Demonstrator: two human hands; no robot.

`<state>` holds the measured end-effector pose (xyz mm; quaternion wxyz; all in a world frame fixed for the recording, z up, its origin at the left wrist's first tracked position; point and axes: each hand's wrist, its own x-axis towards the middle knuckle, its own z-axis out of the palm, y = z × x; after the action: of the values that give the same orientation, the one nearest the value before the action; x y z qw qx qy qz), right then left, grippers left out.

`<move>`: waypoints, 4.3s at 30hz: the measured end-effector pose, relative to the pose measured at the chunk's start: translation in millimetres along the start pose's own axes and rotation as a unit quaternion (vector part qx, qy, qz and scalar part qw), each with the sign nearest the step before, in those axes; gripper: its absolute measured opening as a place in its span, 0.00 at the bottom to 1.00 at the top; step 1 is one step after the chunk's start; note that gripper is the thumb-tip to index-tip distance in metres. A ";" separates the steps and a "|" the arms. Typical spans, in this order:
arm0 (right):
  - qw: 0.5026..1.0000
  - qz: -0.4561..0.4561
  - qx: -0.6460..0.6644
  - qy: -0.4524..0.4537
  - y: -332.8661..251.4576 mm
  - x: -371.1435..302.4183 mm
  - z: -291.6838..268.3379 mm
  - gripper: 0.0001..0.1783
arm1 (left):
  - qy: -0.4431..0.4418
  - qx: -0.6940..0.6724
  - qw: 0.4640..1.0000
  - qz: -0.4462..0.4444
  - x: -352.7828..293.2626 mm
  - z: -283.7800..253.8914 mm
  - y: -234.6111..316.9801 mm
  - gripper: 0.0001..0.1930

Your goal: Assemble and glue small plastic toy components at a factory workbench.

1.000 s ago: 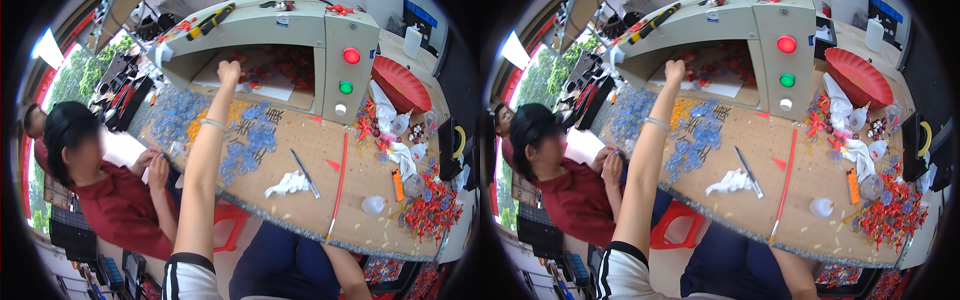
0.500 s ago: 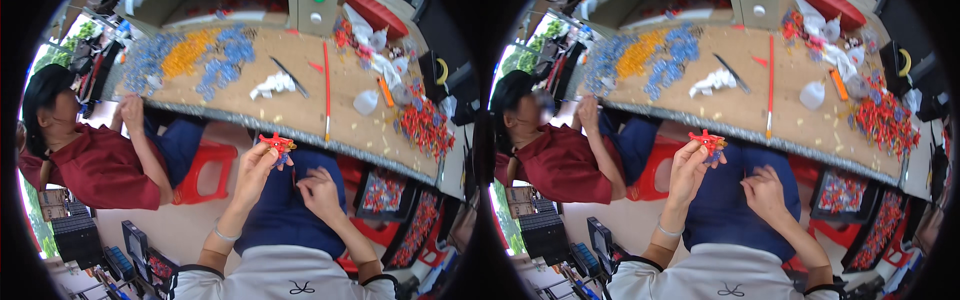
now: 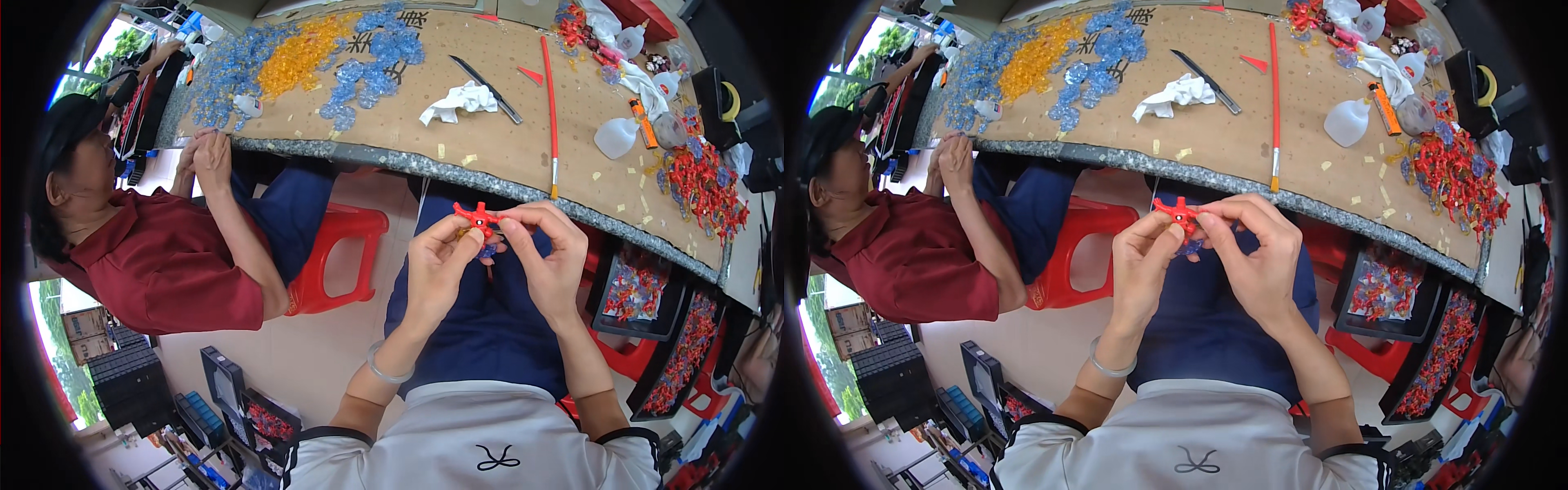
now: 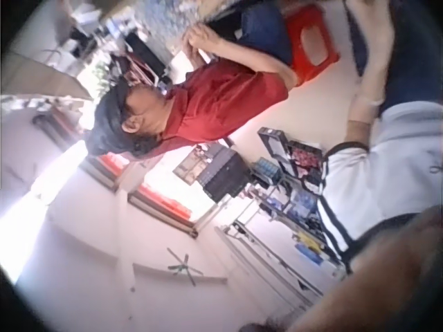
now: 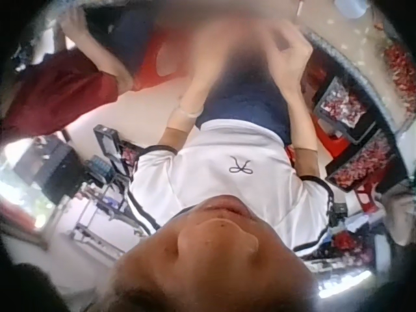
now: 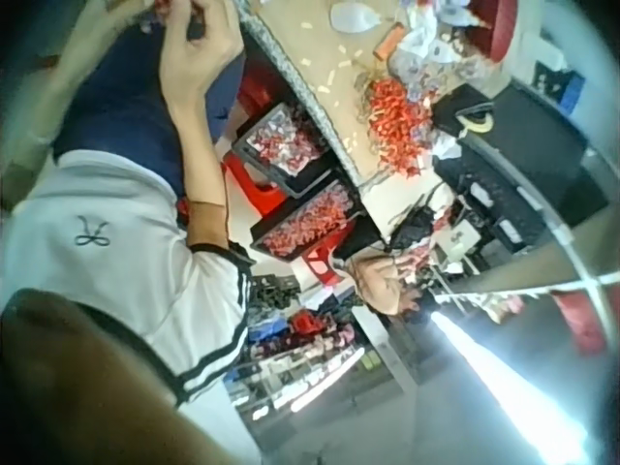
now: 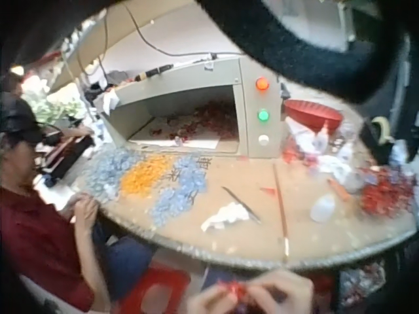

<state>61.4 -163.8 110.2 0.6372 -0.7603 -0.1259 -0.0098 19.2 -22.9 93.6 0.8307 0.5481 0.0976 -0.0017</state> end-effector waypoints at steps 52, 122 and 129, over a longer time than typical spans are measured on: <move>0.928 0.243 0.249 -0.136 32.8 22.3 -35.2 0.09 | -0.075 0.339 0.926 0.147 5.5 16.2 -2.7 0.14; 0.961 -0.155 -0.222 0.060 60.6 63.9 -80.3 0.23 | -0.001 0.347 0.878 0.331 132.1 19.3 -15.3 0.20; 0.959 -0.156 -0.230 0.059 60.8 63.6 -79.8 0.23 | -0.001 0.347 0.880 0.323 131.6 19.4 -15.0 0.21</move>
<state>147.0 -239.5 77.6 0.4419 -0.8555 -0.1991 -0.1824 149.8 -32.9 65.8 0.5417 0.8025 -0.0924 0.2322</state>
